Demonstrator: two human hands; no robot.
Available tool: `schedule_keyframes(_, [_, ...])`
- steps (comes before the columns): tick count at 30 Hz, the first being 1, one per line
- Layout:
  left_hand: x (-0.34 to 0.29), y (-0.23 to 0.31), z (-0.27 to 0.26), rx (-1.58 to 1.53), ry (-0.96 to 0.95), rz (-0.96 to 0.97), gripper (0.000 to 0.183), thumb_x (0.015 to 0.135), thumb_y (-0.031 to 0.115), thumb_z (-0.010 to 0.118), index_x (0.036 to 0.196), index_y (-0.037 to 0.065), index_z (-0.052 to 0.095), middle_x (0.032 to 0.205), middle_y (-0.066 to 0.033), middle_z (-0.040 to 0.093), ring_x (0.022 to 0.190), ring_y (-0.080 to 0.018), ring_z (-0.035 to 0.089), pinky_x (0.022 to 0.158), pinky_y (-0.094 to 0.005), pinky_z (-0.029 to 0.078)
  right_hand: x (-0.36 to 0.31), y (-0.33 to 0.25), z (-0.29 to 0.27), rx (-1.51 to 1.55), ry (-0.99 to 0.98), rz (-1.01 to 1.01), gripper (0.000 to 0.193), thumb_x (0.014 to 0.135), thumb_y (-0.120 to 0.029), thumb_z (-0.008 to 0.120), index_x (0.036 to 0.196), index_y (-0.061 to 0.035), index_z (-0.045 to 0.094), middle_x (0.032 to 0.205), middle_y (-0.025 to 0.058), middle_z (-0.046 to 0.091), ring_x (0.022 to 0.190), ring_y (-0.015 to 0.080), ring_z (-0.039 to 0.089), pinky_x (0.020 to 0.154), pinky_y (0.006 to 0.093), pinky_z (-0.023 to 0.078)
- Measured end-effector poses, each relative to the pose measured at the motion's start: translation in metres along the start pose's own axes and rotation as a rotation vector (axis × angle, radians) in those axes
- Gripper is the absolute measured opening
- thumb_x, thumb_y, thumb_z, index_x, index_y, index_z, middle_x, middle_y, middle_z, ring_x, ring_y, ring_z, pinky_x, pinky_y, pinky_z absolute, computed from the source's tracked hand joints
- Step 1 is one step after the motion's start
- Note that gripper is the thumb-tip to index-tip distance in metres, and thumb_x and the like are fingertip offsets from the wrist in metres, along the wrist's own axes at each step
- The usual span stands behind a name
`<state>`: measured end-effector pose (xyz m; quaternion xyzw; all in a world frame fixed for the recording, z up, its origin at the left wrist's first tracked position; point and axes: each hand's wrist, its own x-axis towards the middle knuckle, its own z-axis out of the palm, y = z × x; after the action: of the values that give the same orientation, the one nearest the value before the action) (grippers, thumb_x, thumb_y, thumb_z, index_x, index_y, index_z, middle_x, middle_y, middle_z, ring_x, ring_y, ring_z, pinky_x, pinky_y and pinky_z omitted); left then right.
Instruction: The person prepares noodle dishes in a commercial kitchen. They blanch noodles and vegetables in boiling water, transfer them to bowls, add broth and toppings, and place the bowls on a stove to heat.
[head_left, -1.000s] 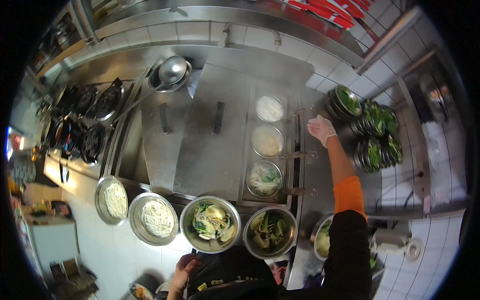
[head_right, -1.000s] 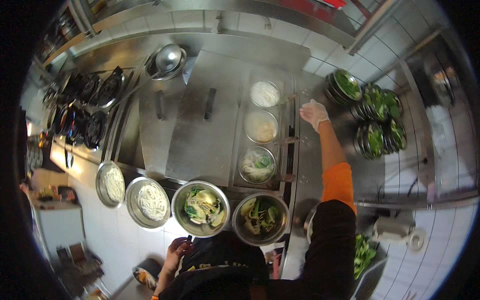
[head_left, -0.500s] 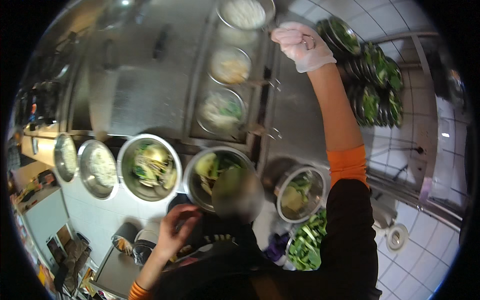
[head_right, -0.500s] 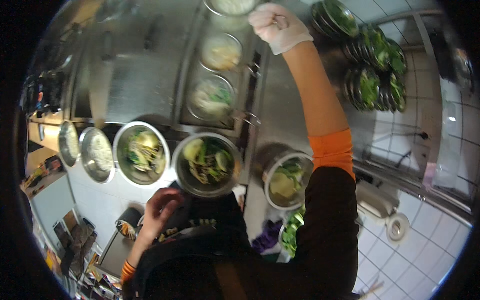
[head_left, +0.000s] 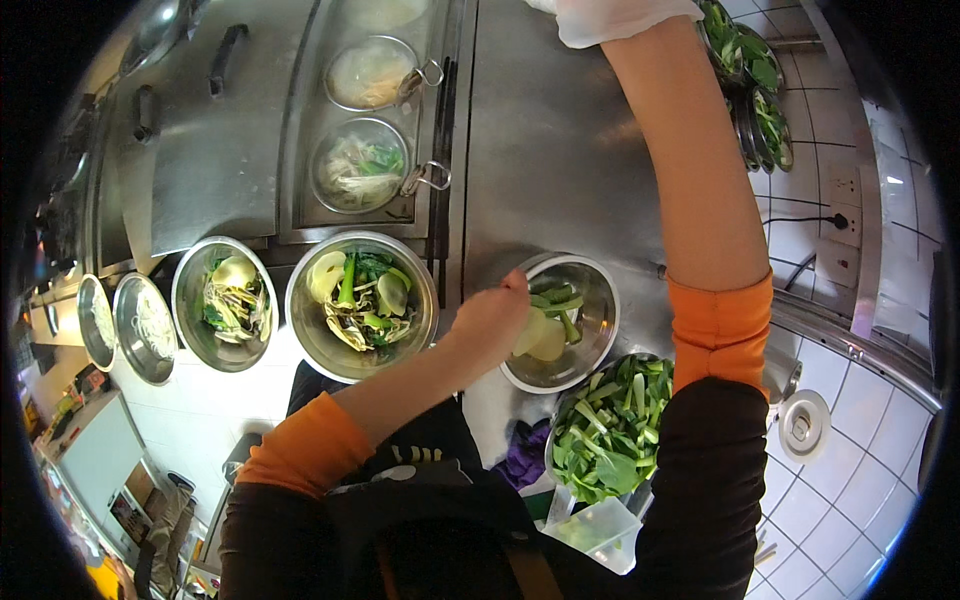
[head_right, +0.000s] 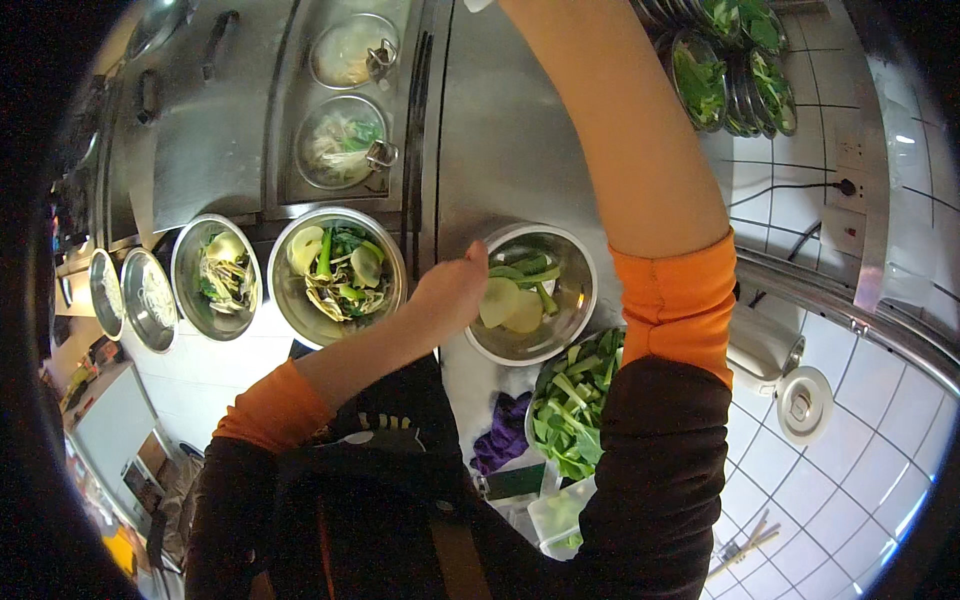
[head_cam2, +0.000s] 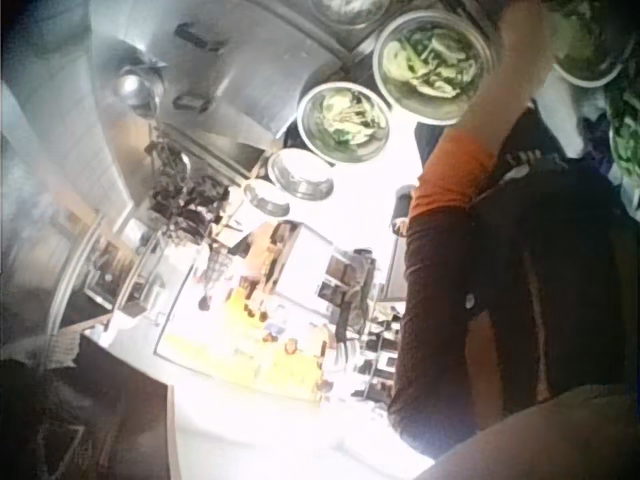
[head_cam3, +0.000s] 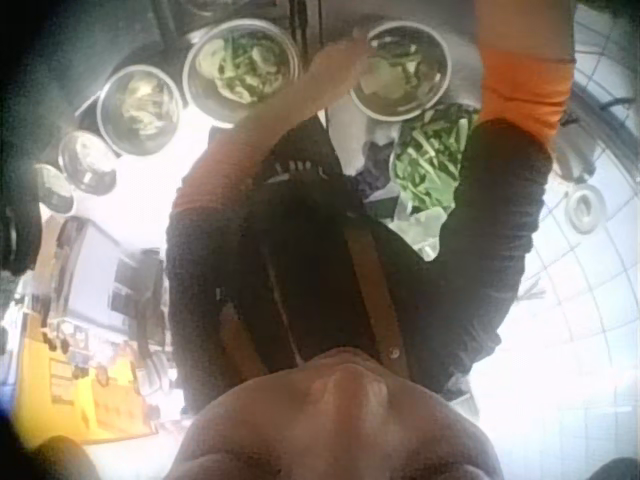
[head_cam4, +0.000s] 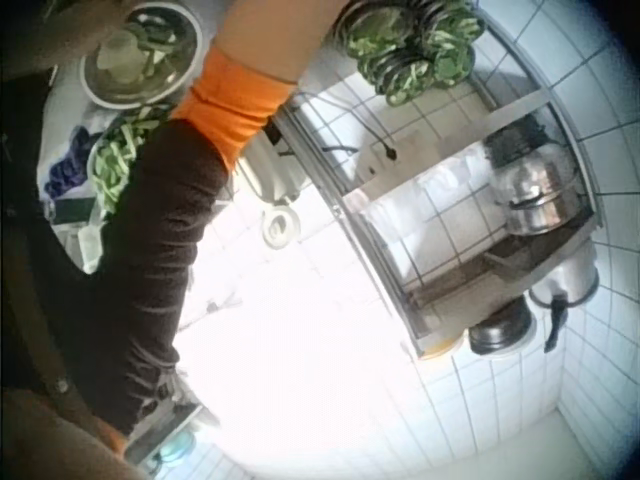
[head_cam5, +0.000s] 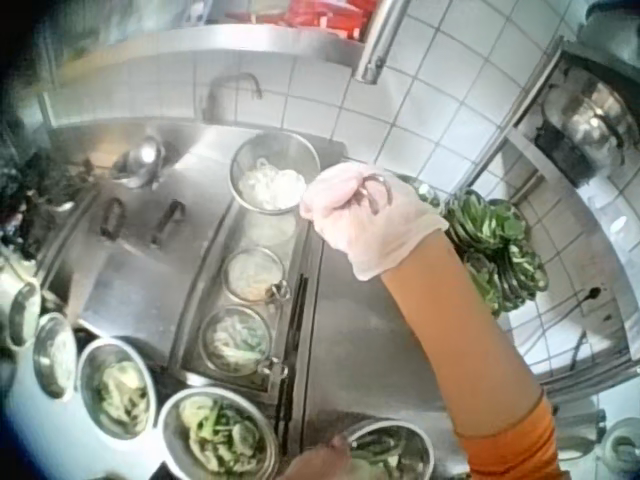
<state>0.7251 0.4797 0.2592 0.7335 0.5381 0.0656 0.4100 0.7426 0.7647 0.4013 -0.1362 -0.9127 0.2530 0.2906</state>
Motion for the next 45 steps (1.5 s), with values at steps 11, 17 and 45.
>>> schedule_keyframes(11, [0.105,0.061,-0.044,-0.341,0.204,-0.018,0.025,0.084,0.004,0.041,0.101,-0.013,0.036,0.072,-0.0282,0.059,0.069,-0.0418,0.062,0.057,-0.0465,0.051,-0.003,0.013,-0.020,2.570,0.021,0.778,0.015,0.086,-0.014,0.028,0.087,-0.0032,0.038,0.065,0.0003,0.038,0.049,0.0099,0.038,0.045,0.0206,0.036])
schedule_keyframes(17, [0.121,0.040,-0.012,-0.239,0.184,-0.126,0.029,0.082,0.015,0.055,0.100,-0.006,0.046,0.087,-0.0246,0.059,0.086,-0.0370,0.060,0.067,-0.0434,0.052,0.011,0.026,-0.013,2.237,0.279,0.998,0.032,0.094,-0.014,0.023,0.117,0.0068,0.030,0.070,0.0037,0.035,0.050,0.0090,0.037,0.040,0.0222,0.033])
schedule_keyframes(45, [-0.182,-0.148,-0.299,-0.352,0.725,-0.475,0.017,0.069,0.003,0.059,0.074,-0.007,0.046,0.065,-0.0158,0.055,0.054,-0.0251,0.064,0.038,-0.0334,0.049,-0.001,-0.160,0.071,1.587,0.331,1.097,0.043,0.083,-0.003,0.045,0.124,-0.0030,0.034,0.062,-0.0034,0.038,0.047,0.0059,0.037,0.040,0.0172,0.033])
